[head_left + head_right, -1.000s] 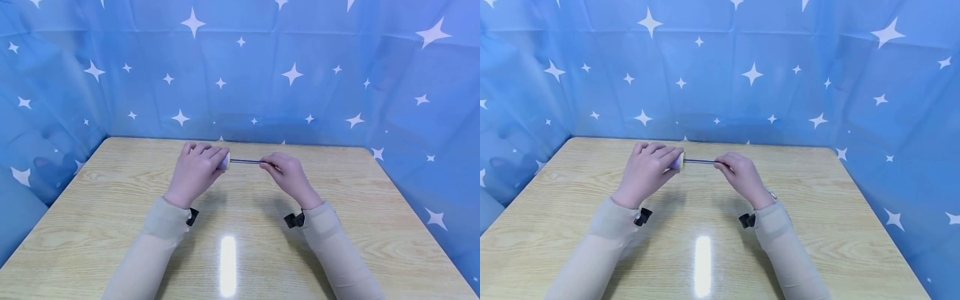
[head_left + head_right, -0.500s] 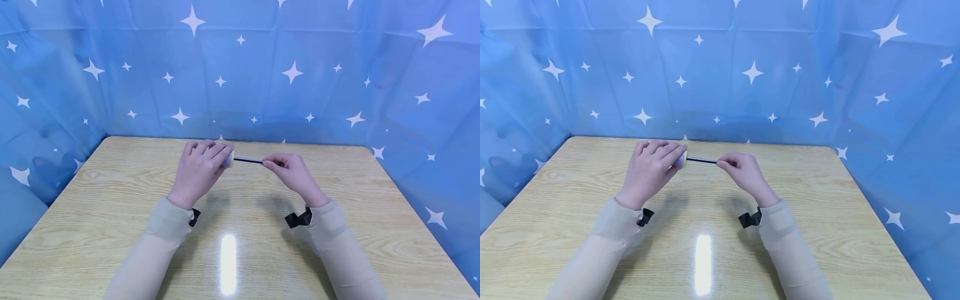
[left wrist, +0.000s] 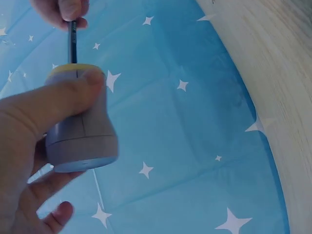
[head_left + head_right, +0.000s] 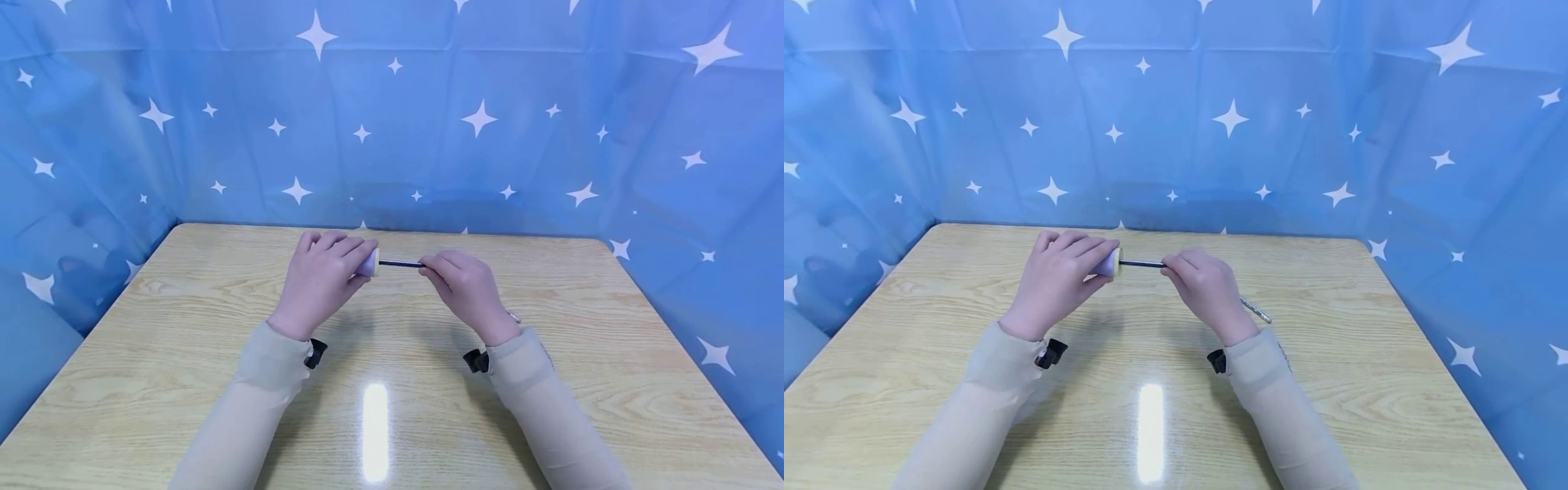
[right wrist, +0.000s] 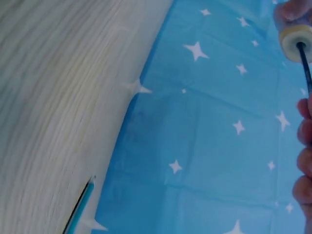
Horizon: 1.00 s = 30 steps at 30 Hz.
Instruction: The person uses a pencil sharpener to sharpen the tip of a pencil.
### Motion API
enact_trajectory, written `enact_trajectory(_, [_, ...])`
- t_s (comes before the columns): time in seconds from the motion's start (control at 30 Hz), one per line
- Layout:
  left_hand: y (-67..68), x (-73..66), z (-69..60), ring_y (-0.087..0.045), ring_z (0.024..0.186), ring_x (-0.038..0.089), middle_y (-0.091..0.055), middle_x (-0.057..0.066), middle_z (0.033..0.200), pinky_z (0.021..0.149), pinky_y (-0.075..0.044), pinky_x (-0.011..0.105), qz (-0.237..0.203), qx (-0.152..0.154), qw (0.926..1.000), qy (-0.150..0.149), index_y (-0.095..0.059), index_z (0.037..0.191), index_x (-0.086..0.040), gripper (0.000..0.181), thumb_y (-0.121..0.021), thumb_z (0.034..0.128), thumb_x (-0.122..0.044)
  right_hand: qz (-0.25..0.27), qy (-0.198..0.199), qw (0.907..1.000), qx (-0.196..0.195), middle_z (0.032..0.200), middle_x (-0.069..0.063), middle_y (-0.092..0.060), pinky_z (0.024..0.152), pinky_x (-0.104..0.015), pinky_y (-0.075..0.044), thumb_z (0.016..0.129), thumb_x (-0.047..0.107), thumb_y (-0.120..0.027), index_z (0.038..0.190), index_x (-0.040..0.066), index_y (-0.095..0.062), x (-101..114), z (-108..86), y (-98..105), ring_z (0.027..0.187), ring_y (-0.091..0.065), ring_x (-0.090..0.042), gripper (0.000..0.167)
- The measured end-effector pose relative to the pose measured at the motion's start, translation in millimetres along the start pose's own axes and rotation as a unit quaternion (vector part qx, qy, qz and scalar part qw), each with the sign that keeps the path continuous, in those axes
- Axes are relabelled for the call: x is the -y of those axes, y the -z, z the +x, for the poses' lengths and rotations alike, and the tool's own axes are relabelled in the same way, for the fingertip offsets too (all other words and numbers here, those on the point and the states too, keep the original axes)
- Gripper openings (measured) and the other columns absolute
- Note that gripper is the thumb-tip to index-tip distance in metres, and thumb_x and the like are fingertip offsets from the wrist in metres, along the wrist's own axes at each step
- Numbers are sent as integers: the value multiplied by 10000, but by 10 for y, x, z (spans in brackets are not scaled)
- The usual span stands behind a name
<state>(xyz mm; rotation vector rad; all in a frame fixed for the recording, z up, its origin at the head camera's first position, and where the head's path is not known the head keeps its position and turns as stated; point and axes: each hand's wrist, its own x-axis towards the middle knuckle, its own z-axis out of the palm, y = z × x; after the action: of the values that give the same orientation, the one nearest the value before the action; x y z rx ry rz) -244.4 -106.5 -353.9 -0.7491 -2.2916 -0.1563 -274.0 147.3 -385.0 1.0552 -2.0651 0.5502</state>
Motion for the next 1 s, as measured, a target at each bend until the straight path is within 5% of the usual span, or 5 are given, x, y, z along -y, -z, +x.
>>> enact_trajectory(0.27, [-40,-53,39,-598,1037,219,-695,-35,1074,835,-422,394,403,-654,9961,-431,-698,1148,-164,304,-743,851,-208,855,-1324,9837,867,792,-10,-643,565,-305,-405,903,102,-678,990,41,-731,28,38,131,585,-461,-102,119])
enact_trajectory(0.43, [-53,-51,24,-591,1053,229,-698,-6,1093,838,-416,417,117,-359,9989,-286,-698,1172,-162,411,-813,786,-246,836,-1680,9730,1342,852,-6,-654,590,-319,-407,950,190,-630,1042,76,-725,14,62,180,618,-473,-117,174])
enact_trajectory(0.6, [-26,8,0,-582,1071,210,-693,8,1132,852,-395,424,-270,-3,9996,76,-684,1217,-165,531,-855,733,-302,622,-1294,9869,736,890,-11,-685,562,-281,-372,882,137,-712,1041,74,-731,-72,50,210,614,-444,-99,172])
enact_trajectory(0.8, [-9,49,-11,-593,1063,205,-695,9,1122,860,-393,418,-345,-127,9993,116,-689,1215,-163,514,-854,734,-244,1118,-691,9912,153,793,-13,-653,587,-212,-383,815,-5,-744,952,34,-724,-136,32,192,645,-487,-88,144])
enact_trajectory(1.0, [-9,8,20,-596,1046,235,-692,27,1142,861,-421,406,-12,-595,9981,-149,-693,1210,-140,399,-774,822,-185,1413,-1165,9829,191,757,15,-621,531,-195,-339,841,9,-723,941,26,-734,-96,34,203,575,-431,-83,103])
